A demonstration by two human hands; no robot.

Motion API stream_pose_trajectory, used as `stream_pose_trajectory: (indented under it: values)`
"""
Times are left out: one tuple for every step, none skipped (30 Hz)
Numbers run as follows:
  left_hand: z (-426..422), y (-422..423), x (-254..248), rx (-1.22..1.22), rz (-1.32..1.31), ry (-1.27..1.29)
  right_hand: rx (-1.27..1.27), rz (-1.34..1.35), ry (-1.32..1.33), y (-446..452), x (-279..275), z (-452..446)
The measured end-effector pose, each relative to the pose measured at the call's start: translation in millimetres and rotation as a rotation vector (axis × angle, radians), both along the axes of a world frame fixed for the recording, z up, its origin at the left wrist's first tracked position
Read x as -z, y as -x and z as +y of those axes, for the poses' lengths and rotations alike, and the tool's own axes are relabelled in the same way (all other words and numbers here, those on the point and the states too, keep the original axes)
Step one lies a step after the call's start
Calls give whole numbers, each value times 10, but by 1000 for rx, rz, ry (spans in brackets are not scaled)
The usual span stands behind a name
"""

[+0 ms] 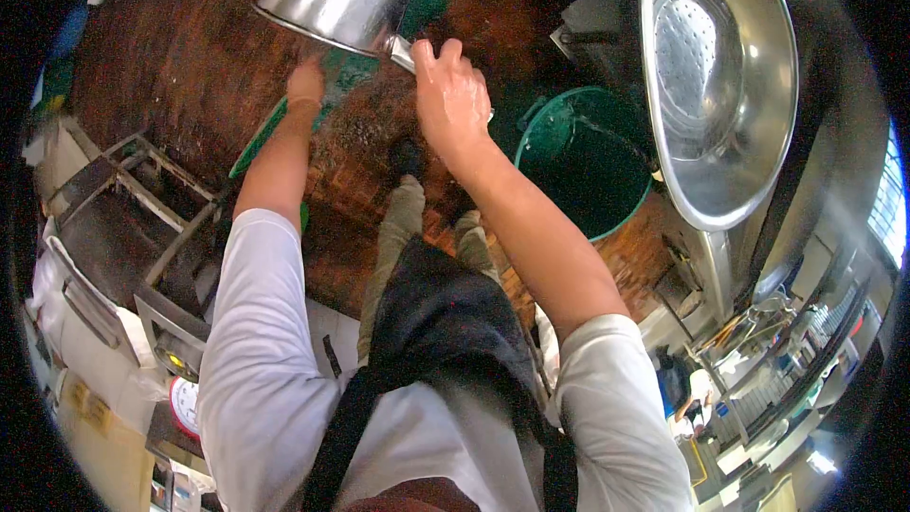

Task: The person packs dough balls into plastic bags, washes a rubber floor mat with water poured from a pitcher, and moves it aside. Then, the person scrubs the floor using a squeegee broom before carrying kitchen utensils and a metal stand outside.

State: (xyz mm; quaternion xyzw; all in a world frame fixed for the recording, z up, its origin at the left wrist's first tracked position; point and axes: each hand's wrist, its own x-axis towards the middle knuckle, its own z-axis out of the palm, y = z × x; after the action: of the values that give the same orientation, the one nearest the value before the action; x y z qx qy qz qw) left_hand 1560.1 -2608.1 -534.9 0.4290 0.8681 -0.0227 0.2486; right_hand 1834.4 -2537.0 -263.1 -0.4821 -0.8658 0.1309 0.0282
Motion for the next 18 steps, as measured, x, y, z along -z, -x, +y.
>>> stream_pose_trajectory:
  values:
    - [-15, 30, 50, 24, 14, -11, 11, 4, -37, -40, 25, 19]
    - [-18, 38, 40, -16, -6, -46, 44, -22, -2, -80, 12, 45]
    - [-44, 40, 28, -56, -27, -80, 88, 30, 26, -131, -23, 78]
    - [-78, 20, 18, -96, -48, -114, 133, 82, 54, -200, -84, 108]
    - [-104, -8, -51, -99, -56, -100, 174, 134, 83, -282, -153, 138]
    - [-118, -17, -160, -104, -61, -87, 174, 261, 52, -414, -270, 166]
    - [-116, -28, -244, -107, -66, -76, 248, 305, 100, -543, -465, 209]
    - [-132, -34, -240, -131, -52, -32, 324, 351, 143, -661, -678, 255]
    - [-162, -15, -207, -154, -39, 11, 279, 413, 29, -857, -820, 338]
    - [-191, 9, -175, -179, -25, 53, 323, 453, -17, -1006, -1088, 371]
    - [-236, 24, -163, -139, -18, 82, 292, 402, -255, -1267, -1140, 417]
    - [-279, 32, -159, -99, -12, 109, 465, 462, 18, -1473, -1461, 474]
    - [-289, 31, -166, -61, -6, 134, 560, 518, -21, -1725, -1544, 505]
    - [-290, 21, -194, -89, -29, 147, 652, 580, -63, -1976, -1626, 535]
    - [-290, 10, -225, -120, -53, 160, 732, 413, -80, -2216, -1755, 555]
    - [-293, -2, -236, -150, -76, 175, 660, 339, -123, -2442, -1801, 586]
    - [-304, -13, -212, -143, -68, 183, 646, 168, -185, -2731, -1768, 619]
    - [-336, -25, -169, -136, -59, 192, 687, 112, -153, -2918, -1694, 648]
